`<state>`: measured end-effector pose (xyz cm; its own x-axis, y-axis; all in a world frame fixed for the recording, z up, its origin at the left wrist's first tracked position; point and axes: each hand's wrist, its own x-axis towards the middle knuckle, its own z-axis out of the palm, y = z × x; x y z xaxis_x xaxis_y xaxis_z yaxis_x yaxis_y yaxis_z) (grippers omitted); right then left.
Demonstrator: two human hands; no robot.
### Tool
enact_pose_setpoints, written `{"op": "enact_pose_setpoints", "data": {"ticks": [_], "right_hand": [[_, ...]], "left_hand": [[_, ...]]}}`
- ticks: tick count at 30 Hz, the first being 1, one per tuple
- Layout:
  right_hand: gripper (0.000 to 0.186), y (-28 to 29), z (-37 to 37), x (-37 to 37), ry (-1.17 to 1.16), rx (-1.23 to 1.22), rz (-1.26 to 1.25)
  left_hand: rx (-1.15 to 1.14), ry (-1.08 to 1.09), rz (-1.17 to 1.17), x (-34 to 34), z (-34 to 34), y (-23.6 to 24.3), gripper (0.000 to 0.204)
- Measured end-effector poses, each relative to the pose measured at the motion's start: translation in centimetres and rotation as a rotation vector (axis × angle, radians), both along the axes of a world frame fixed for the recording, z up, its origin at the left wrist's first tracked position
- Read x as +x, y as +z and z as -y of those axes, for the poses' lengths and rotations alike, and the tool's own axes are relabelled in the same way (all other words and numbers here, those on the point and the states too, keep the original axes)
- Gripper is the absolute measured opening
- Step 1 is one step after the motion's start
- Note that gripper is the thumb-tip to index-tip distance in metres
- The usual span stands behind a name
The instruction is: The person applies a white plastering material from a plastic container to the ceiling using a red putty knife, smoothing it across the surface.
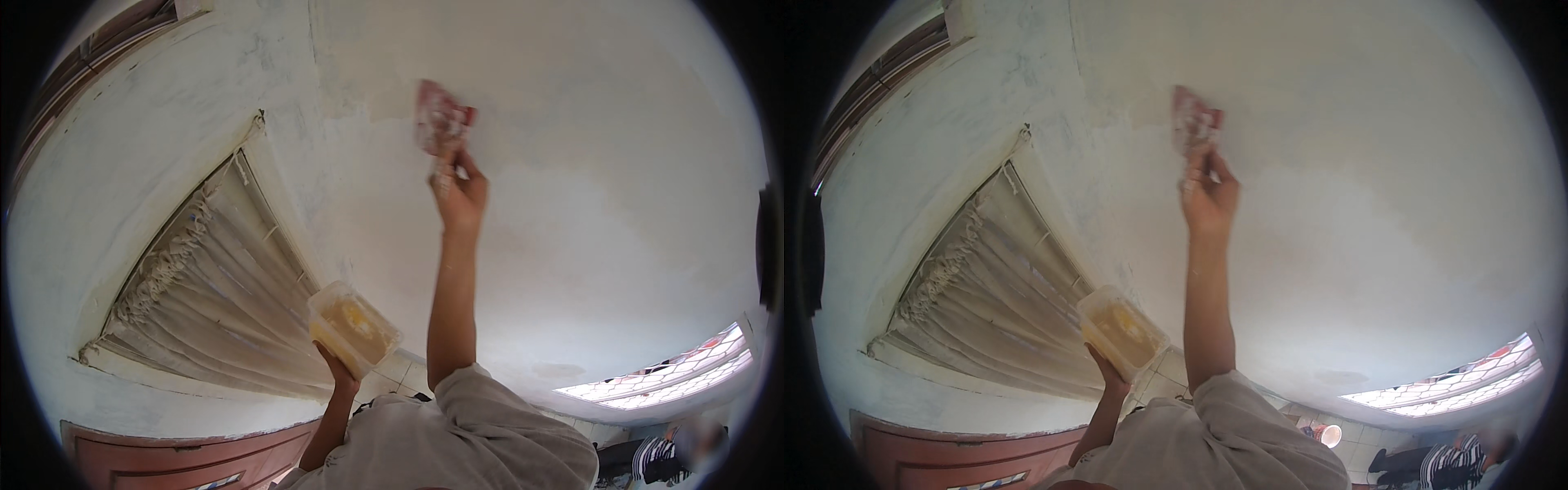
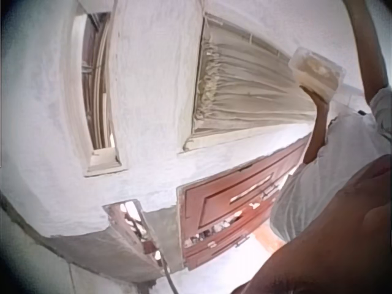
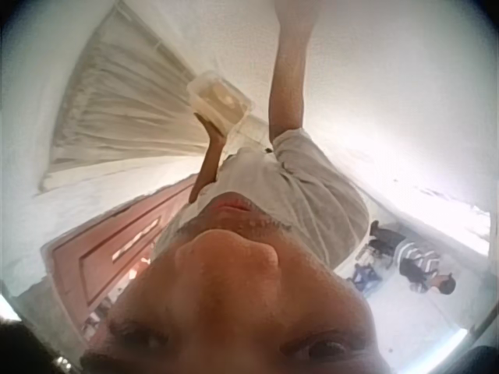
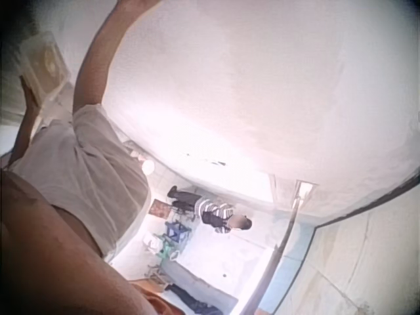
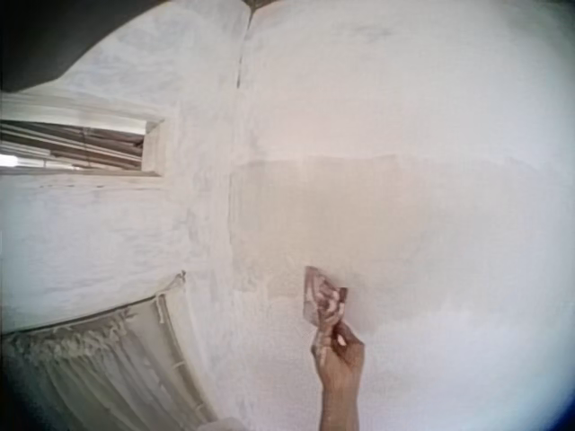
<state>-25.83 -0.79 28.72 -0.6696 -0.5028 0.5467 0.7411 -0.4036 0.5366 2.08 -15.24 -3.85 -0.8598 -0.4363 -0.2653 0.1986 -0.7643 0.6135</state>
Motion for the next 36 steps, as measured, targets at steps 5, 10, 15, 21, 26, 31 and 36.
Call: {"op": "enact_pose_setpoints", "data": {"ticks": [5, 10, 15, 21, 26, 31, 36], "right_hand": [[0.048, 2.1, -5.0, 9.3, -0.292, 0.069, 0.063], [0.043, 1.0, 0.9, 10.1, -0.167, 0.293, 0.006], [0.032, 1.0, 8.3, 0.6, -0.199, 0.359, 0.037], [0.045, 3.8, -0.4, 2.3, 0.041, -0.053, 0.056], [0.051, 3.1, -4.9, 9.4, -0.19, 0.016, -0.023], [0.038, 0.0, 1.6, 8.7, -0.094, 0.342, -0.007], [0.036, 0.7, 8.2, -0.6, -0.224, 0.384, -0.024]], "left_hand": [[0.011, -0.022, 0.012, -0.3, -0.2, -0.8, 0.09], [0.006, 0.004, -0.026, -0.1, -0.4, -0.2, 0.089], [0.008, 0.003, -0.025, 0.3, 0.1, 0.1, 0.088], [0.01, -0.03, -0.054, -0.1, 0.4, 0.3, 0.089], [0.018, -0.021, -0.061, -0.8, 0.0, -0.1, 0.089], [0.014, 0.028, -0.03, -0.9, -0.3, -0.2, 0.088], [0.064, -0.008, -0.049, -0.4, 0.0, -0.7, 0.087]]}}
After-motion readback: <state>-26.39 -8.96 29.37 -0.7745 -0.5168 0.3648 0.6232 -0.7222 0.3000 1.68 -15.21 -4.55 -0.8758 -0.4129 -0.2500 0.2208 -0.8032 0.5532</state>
